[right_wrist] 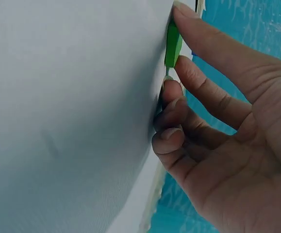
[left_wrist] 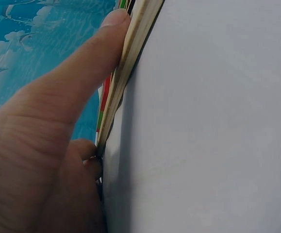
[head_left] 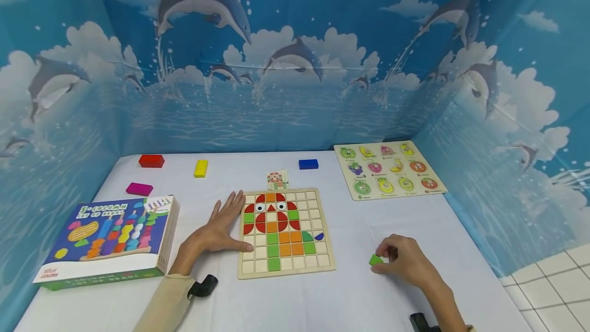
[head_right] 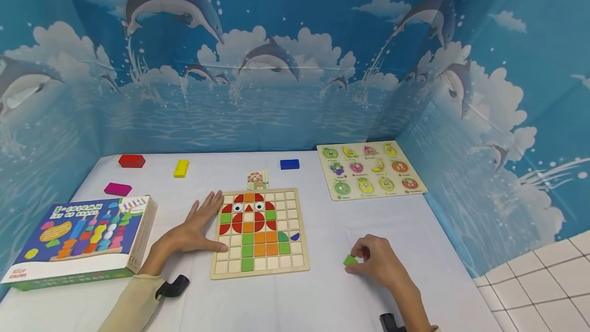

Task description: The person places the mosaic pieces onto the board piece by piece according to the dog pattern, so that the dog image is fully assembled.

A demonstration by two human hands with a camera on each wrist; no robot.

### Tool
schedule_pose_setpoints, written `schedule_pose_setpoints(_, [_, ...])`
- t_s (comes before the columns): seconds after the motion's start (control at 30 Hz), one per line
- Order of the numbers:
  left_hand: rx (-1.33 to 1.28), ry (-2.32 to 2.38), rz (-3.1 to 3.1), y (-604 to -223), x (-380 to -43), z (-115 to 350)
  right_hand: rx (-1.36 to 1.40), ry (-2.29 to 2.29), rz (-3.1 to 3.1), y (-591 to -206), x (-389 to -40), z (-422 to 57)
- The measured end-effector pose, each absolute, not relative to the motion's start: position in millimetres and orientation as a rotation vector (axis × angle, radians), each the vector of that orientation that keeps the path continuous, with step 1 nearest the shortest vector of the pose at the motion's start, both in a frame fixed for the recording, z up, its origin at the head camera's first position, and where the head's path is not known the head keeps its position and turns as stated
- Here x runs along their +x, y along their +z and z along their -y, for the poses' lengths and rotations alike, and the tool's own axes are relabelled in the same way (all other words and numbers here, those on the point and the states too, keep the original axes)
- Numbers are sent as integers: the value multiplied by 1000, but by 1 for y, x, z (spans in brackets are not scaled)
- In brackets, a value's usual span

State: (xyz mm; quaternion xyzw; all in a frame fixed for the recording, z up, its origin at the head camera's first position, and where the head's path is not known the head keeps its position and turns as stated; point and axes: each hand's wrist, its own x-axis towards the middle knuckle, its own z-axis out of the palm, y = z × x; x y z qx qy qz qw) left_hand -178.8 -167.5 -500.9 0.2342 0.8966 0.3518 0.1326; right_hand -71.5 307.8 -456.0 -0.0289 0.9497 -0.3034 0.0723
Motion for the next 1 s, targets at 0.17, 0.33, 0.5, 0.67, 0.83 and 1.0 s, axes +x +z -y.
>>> schedule_pose_setpoints(0.17, [665, 984, -2601, -495, -180, 166, -154, -944, -2825, -455, -76, -310])
schedule_pose_setpoints(0.33, [652, 952, -2611, -500, -181, 167, -265, -985, -2775, -454, -81, -307])
schedule_pose_setpoints(0.5, [647, 958, -2620, -504, -180, 169, -398, -1054, -2716, -448, -90, -289])
schedule_pose_setpoints(0.67, [641, 943, -2621, -497, -179, 167, -548, -1133, -2647, -444, -101, -257])
schedule_pose_setpoints(0.83, [672, 994, -2604, -494, -178, 163, -719, -1179, -2595, -446, -108, -223])
schedule_pose_setpoints(1.0, [658, 960, -2607, -499, -181, 162, -791, -1162, -2572, -450, -109, -204])
